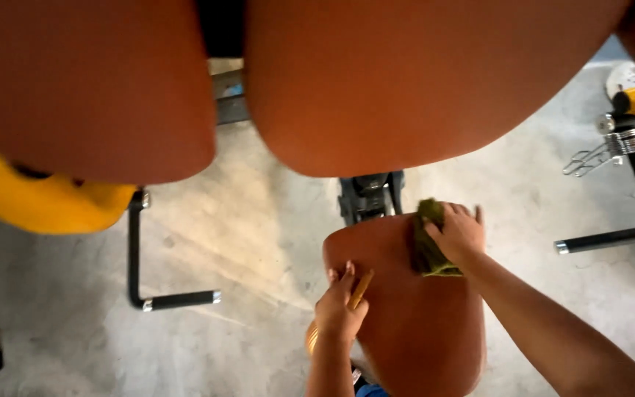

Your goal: Clean gym equipment with a spray bottle and a cloth.

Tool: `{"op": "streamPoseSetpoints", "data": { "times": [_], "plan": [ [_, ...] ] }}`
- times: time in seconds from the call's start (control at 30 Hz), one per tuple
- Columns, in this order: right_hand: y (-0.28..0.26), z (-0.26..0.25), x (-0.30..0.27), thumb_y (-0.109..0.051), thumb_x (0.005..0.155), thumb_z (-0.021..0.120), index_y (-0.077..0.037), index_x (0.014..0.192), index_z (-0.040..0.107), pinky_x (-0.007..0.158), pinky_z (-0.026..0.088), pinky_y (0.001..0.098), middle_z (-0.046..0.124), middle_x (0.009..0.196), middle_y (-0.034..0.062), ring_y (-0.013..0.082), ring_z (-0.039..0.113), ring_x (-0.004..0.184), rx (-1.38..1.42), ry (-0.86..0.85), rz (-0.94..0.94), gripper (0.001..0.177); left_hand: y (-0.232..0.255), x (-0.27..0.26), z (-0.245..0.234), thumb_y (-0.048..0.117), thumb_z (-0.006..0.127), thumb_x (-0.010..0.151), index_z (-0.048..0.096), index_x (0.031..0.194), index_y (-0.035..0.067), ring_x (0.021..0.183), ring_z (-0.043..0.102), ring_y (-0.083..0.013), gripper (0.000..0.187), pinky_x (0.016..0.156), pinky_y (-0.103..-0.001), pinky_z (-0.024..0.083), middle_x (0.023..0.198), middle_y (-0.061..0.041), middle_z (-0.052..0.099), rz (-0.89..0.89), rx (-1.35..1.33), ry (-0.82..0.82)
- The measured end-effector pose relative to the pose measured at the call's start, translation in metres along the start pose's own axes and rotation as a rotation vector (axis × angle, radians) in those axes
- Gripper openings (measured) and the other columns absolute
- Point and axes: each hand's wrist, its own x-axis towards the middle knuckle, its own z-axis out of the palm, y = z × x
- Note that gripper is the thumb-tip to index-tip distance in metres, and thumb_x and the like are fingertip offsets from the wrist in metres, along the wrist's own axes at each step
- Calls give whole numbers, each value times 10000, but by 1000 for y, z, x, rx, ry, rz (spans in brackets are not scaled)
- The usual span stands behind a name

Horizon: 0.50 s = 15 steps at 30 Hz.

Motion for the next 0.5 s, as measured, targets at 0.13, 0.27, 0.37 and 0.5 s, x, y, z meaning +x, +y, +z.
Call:
{"op": "streamPoseSetpoints", "data": {
  "times": [0.13,0.27,0.37,0.5],
  "plan": [
    [-46,14,-54,-533,878,615,-56,1509,375,1228,141,535,385,1591,148,377,280,1478,-345,203,-146,826,11,-23,-48,178,645,811,406,1558,354,1252,605,-319,804,952,-388,580,1593,-153,406,-47,-265,12],
    [-137,5,-154,-419,777,684,-95,1548,381,1228,46,540,318,1625,160,378,178,1513,-234,-105,-485,889,-30,-51,-42,195,637,853,448,1563,284,1423,406,-444,740,1041,-546,415,1642,-157,384,130,80,135],
    [-161,23,-189,-389,848,671,-84,1505,427,1230,5,617,279,1626,167,397,102,1521,-257,-267,-677,764,-62,-73,-45,214,635,895,520,1502,216,1458,350,-480,618,1073,-580,374,1628,-164,390,172,15,283],
    [-178,41,-162,-429,817,684,-152,1531,427,1183,-8,697,181,1672,146,426,27,1529,-282,-158,-748,807,-74,-102,-78,172,647,821,614,1317,71,1436,361,-484,507,1084,-602,330,1574,-183,431,30,-99,431]
  ]
}}
